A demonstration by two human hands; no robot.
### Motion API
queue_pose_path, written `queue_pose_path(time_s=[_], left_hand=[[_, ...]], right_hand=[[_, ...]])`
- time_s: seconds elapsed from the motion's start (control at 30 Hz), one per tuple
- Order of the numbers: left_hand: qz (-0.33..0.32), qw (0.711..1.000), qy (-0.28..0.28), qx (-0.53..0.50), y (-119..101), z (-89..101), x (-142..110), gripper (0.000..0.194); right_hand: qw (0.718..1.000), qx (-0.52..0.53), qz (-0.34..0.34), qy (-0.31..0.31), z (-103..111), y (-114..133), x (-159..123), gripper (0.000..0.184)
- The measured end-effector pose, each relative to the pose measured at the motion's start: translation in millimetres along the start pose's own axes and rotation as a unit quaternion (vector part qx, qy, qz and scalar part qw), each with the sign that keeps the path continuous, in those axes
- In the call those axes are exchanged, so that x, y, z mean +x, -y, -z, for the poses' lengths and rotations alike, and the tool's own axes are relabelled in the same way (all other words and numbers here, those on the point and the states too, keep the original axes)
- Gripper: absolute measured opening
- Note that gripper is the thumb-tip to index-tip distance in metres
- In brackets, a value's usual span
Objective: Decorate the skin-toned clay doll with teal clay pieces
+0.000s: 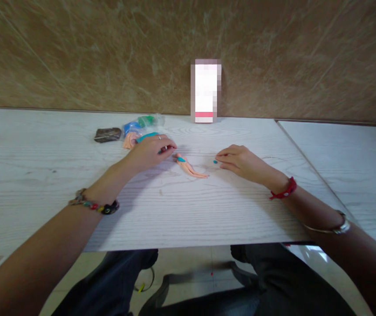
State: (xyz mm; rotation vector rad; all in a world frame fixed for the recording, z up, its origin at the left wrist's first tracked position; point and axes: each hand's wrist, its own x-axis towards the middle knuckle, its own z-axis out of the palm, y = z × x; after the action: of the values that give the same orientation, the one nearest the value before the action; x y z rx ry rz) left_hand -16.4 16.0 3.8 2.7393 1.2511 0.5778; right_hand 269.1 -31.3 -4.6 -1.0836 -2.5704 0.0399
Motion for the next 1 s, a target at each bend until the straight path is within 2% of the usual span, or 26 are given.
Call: queue_pose_path(time_s=[0.1,0.27,0.4,0.5,0.7,0.87,1.0], left_hand=[[-0.003,1.000,0.003,0.000,-0.8,0.0,0.3,0.030],[-0.002,1.000,0.005,-0.002,-0.9,-0.1,0.0,0.030],[-0.004,1.000,0.006,-0.002,0.0,-0.3,0.3,0.031],[-0.002,1.000,0.009,-0.001,-0.3,-0.2,0.6,0.031],[-0.001,1.000,0.005,0.004,-0.8,0.4,0.7,0.030],[-0.004,1.000,0.008,0.008,-0.7,1.1,0.9,0.029],[0.000,1.000,0.009,0.004,-1.6,1.5,0.1,0.029]], right_hand=[[1.000,-0.022,-0.004,-0.014,-1.7,6.2,2.4,0.028],[0.999,-0.011,0.031,0.019,-3.7,8.9,4.0,0.025],[0.999,-0.010,0.041,-0.011,-4.8,10.7,3.2,0.030],[0.999,-0.004,0.051,-0.011,-7.2,12.3,4.0,0.026],[1.000,0.000,0.007,-0.002,-4.8,7.7,1.0,0.030],[1.000,-0.006,0.019,0.018,-0.6,3.5,-2.4,0.027],[0.999,-0.025,-0.007,0.027,2.1,-1.1,-5.2,0.029]])
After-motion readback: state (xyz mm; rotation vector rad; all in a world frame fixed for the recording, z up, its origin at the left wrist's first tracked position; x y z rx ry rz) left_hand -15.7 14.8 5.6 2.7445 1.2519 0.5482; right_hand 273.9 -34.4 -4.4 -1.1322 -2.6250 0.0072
